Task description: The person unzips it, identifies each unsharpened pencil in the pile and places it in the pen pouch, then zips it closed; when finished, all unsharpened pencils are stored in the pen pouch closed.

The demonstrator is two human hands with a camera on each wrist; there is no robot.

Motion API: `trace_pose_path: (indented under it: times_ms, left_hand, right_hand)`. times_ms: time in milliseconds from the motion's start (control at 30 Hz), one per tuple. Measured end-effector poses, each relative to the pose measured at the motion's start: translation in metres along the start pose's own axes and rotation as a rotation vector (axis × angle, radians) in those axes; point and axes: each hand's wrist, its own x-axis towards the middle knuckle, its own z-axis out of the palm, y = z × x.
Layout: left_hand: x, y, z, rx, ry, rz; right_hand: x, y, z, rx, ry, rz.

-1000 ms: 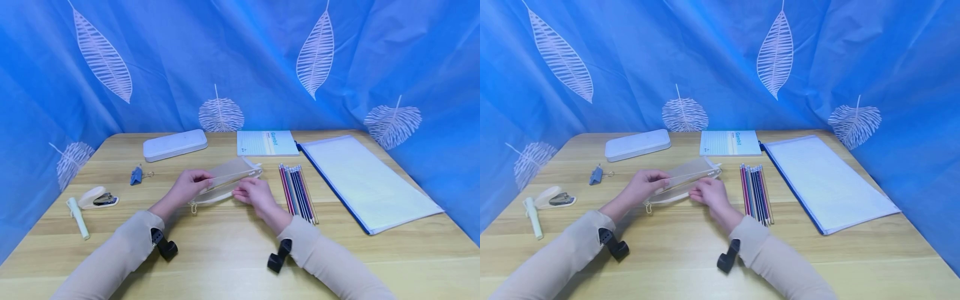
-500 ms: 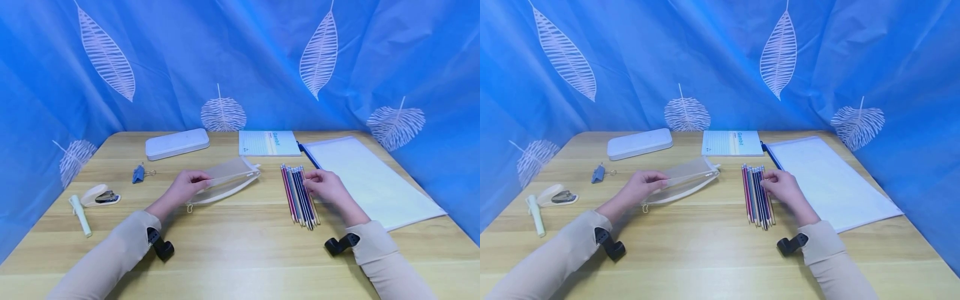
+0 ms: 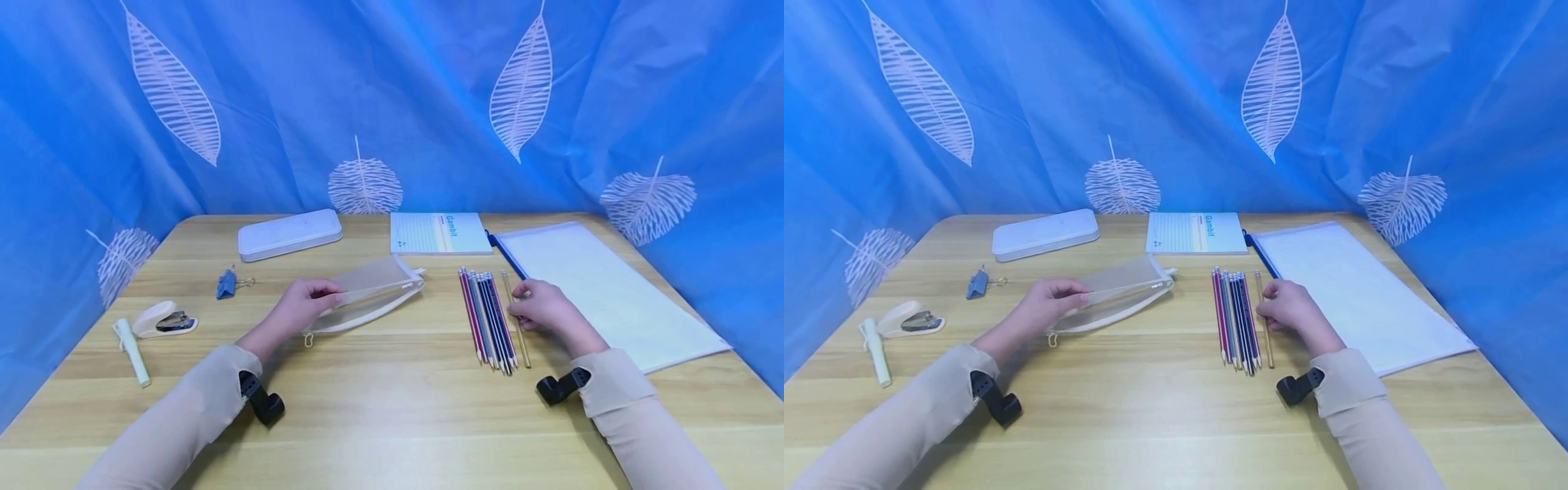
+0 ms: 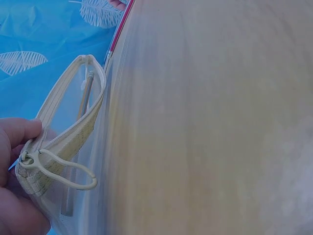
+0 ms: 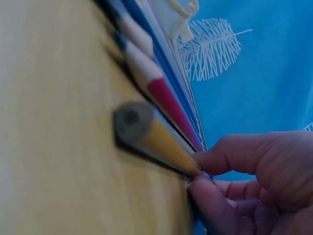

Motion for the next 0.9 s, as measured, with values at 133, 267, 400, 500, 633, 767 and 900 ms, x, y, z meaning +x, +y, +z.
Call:
trace_pose_path:
  times_ms: [133,267,400,500,633,767,900]
  left_hand:
    - [0.000,0.001,-0.001,-0.003,-0.004,-0.008]
    - [0.000,0.003,-0.001,-0.007,-0.009,-0.005]
    - [-0.001,0.004,0.001,-0.015,-0.011,-0.001]
    - [-0.002,0.004,0.001,-0.016,-0.008,-0.002]
    - [-0.002,0.003,0.002,-0.010,-0.006,0.000]
    - [-0.002,0.005,0.002,-0.015,-0.002,0.007]
    - [-0.002,0.006,0.003,-0.021,0.001,0.017]
  right_hand:
    - [0.000,-0.004,-0.004,-0.128,-0.003,0.019]
    - [0.003,-0.004,-0.006,-0.011,0.002,0.063]
    - [0.002,-0.002,-0.004,0.320,0.030,0.093]
    - [-0.002,-0.007,0.001,0.576,0.066,0.074]
    - [-0.006,-0.027,0.017,0.877,0.092,0.033]
    - [-0.005,-0.055,0.044,1.058,0.098,0.023]
    - [-0.002,-0.083,0.076,1.166,0.111,0.038]
